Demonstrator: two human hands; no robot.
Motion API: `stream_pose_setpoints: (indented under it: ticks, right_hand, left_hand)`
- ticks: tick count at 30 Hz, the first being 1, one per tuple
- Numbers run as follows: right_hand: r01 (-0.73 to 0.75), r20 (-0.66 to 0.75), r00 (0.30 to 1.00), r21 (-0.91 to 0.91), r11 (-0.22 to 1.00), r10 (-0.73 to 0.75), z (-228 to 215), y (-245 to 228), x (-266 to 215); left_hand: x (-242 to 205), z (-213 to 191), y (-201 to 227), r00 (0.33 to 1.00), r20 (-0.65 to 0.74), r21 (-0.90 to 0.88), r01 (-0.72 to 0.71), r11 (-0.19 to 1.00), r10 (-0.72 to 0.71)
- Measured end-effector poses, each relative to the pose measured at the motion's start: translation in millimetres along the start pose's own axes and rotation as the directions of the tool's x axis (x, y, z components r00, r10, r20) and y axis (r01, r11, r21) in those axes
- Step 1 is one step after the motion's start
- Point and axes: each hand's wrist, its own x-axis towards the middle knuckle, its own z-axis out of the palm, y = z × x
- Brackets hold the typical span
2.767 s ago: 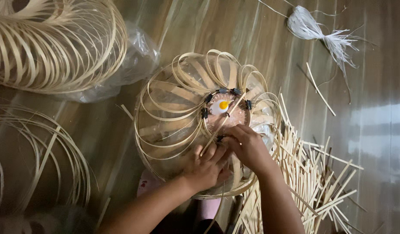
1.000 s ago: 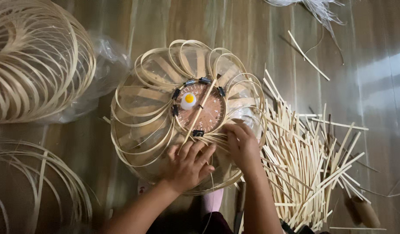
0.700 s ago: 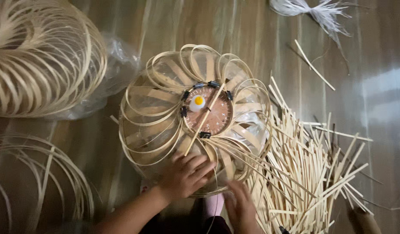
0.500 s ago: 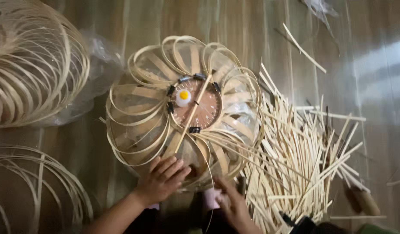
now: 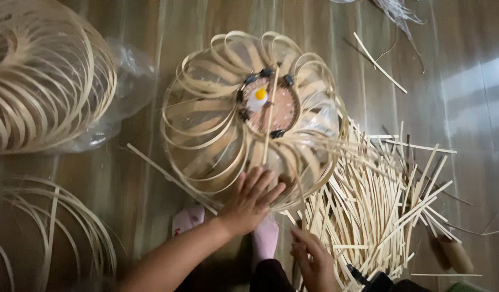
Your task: The person constructs a spherical bamboo lamp by applying adhesive to wood strips and securing them to a circular base using clips, while also weaving additional strips into the frame by hand.
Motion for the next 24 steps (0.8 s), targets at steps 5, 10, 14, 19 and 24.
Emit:
stream_pose_setpoints:
  ticks: [5, 10, 14, 19, 24]
  right_hand:
    - [0.144, 0.369, 0.916, 0.070, 0.987, -0.160, -60, -31, -19]
    - [0.280, 0.588, 0.807, -0.301, 0.912, -0.054, -64, -84, -10]
    - [0.709, 0.419, 0.688, -0.212, 0.673, -0.593, -6, -113, 18]
    - [0.666, 0.269, 0.658, -0.645, 0.375, -0.704, 48, -124, 47]
    - [0.673, 0.224, 0.643, -0.622, 0.400, -0.733, 73, -126, 75]
  left_hand:
    - [-16, -30, -4, 0.999, 0.039, -0.104, 0.015, 0.994, -0.011]
    - [-93, -71, -22, 0.965, -0.149, -0.069, 0.207, 0.976, -0.216]
    - [-129, -66, -37, 0.906, -0.108, 0.016, 0.413, 0.910, -0.409]
    - [-134, -50, -43, 0.941, 0.014, 0.053, 0.337, 0.940, -0.338]
    - [-130, -39, -47, 0.938, 0.029, 0.155, 0.336, 0.929, -0.345]
